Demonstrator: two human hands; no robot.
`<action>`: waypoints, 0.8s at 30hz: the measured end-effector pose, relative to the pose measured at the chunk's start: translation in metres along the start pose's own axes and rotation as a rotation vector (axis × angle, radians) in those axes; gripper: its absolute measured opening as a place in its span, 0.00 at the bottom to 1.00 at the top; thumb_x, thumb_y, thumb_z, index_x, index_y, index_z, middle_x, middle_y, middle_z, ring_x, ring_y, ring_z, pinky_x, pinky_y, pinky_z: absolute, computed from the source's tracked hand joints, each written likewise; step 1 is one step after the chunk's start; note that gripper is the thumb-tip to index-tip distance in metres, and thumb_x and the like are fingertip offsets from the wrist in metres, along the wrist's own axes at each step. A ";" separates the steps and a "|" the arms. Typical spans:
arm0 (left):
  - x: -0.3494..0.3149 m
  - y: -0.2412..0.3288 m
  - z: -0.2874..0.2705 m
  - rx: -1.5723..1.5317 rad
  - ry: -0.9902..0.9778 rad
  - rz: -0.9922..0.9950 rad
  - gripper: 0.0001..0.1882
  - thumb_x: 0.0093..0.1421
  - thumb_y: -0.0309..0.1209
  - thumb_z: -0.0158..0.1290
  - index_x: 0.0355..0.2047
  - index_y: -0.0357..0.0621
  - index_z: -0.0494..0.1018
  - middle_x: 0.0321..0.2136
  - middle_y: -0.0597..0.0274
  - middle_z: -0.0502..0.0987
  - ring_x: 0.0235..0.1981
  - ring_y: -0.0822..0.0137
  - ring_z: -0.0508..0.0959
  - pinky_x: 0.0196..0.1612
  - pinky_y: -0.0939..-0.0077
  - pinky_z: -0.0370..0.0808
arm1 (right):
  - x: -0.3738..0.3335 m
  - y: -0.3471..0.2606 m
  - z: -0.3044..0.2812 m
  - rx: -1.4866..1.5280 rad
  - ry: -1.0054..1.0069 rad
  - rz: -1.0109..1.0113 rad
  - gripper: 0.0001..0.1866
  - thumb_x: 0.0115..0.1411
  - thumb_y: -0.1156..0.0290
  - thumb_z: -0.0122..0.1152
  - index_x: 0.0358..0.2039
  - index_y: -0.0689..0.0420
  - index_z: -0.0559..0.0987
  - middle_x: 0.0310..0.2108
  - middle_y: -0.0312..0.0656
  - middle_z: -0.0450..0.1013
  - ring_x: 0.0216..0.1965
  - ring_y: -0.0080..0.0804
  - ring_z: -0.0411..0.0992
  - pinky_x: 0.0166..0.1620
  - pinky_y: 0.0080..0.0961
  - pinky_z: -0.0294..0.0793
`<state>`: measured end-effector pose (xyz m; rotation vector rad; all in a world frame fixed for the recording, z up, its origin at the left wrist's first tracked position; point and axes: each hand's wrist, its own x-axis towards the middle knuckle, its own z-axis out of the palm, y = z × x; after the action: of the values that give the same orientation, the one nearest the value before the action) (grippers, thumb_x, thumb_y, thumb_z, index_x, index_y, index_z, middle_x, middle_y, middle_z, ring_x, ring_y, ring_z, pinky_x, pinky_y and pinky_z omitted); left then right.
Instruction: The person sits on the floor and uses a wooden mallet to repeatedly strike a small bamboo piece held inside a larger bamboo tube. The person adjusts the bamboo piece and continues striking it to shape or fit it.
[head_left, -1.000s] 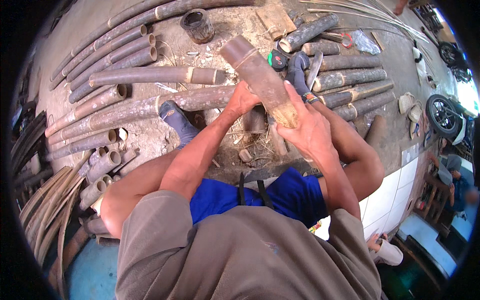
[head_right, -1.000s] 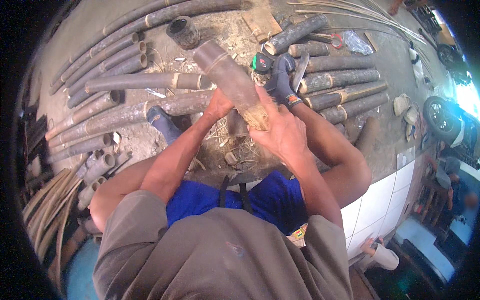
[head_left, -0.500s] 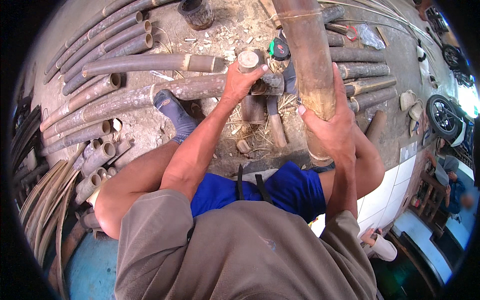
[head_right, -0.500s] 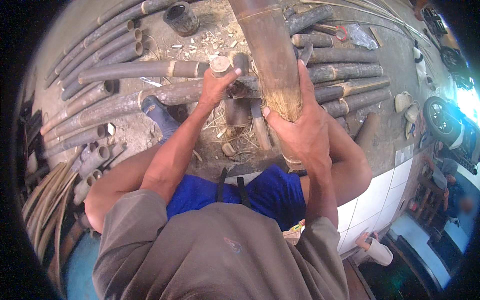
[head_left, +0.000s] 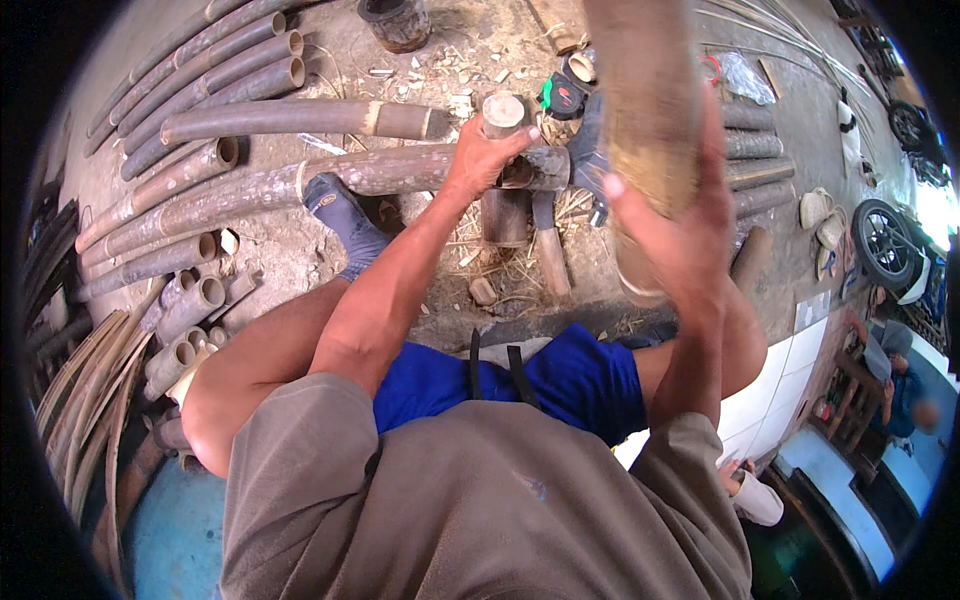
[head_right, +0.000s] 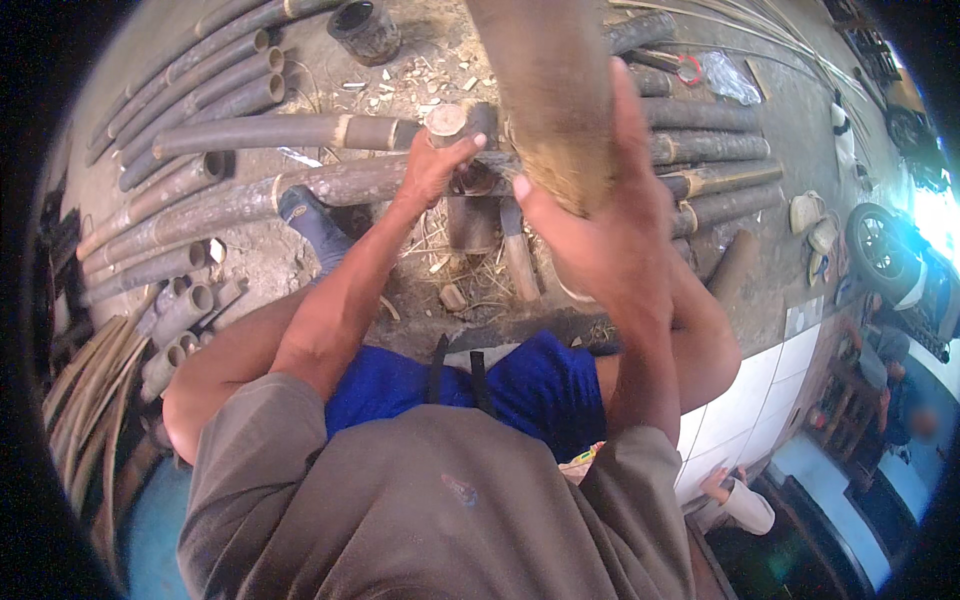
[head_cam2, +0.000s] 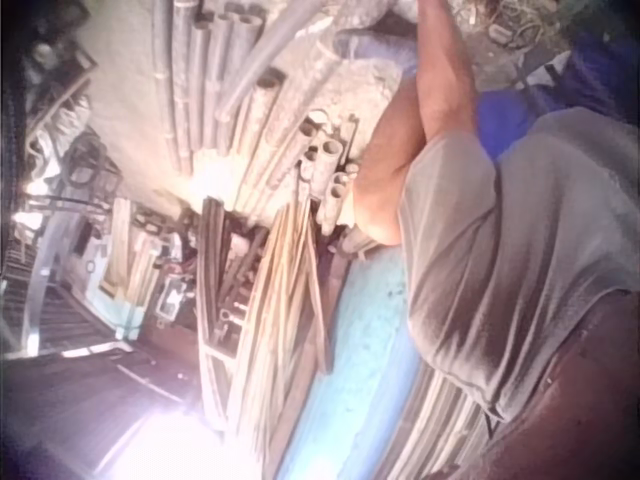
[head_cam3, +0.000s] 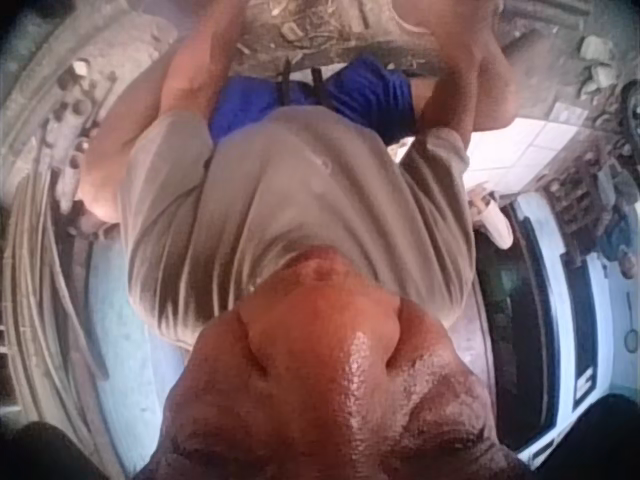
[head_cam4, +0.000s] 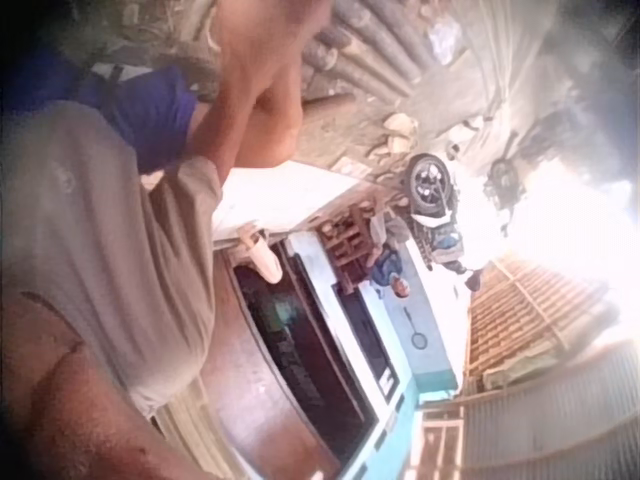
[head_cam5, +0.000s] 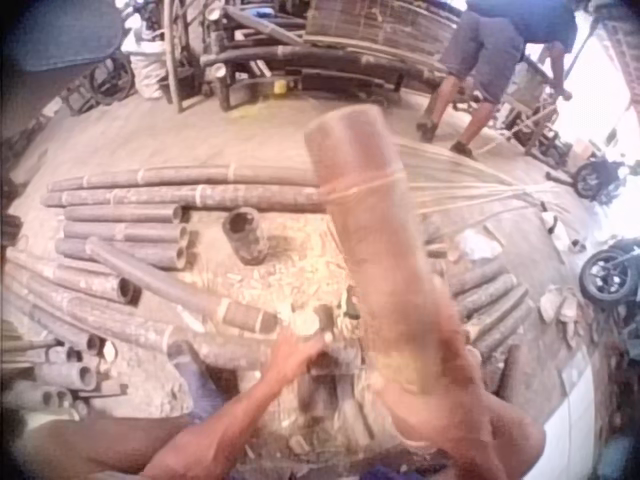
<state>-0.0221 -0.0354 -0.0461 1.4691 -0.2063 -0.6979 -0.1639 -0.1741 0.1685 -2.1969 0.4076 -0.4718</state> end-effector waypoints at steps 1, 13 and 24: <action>0.002 0.000 0.003 -0.016 -0.046 0.023 0.22 0.58 0.37 0.72 0.48 0.38 0.81 0.41 0.66 0.85 0.41 0.75 0.81 0.50 0.73 0.78 | 0.003 0.001 0.005 -0.246 -0.204 0.090 0.56 0.53 0.68 0.76 0.78 0.42 0.54 0.55 0.57 0.79 0.53 0.51 0.81 0.56 0.42 0.80; -0.005 -0.004 0.011 0.063 -0.233 0.220 0.27 0.57 0.35 0.72 0.54 0.36 0.79 0.47 0.63 0.86 0.47 0.71 0.82 0.56 0.70 0.78 | -0.033 0.030 0.019 -0.505 -0.363 0.173 0.54 0.52 0.55 0.75 0.77 0.35 0.57 0.50 0.61 0.79 0.47 0.63 0.80 0.50 0.52 0.80; -0.013 0.032 0.022 -0.048 0.038 0.015 0.23 0.57 0.39 0.74 0.46 0.38 0.81 0.40 0.63 0.85 0.41 0.72 0.82 0.49 0.72 0.79 | -0.042 0.010 -0.015 -0.073 -0.123 0.410 0.52 0.56 0.77 0.72 0.78 0.54 0.55 0.59 0.51 0.77 0.58 0.37 0.77 0.62 0.34 0.74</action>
<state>-0.0340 -0.0483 -0.0089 1.4324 -0.1703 -0.6576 -0.2090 -0.1716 0.1615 -2.1228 0.7958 -0.0996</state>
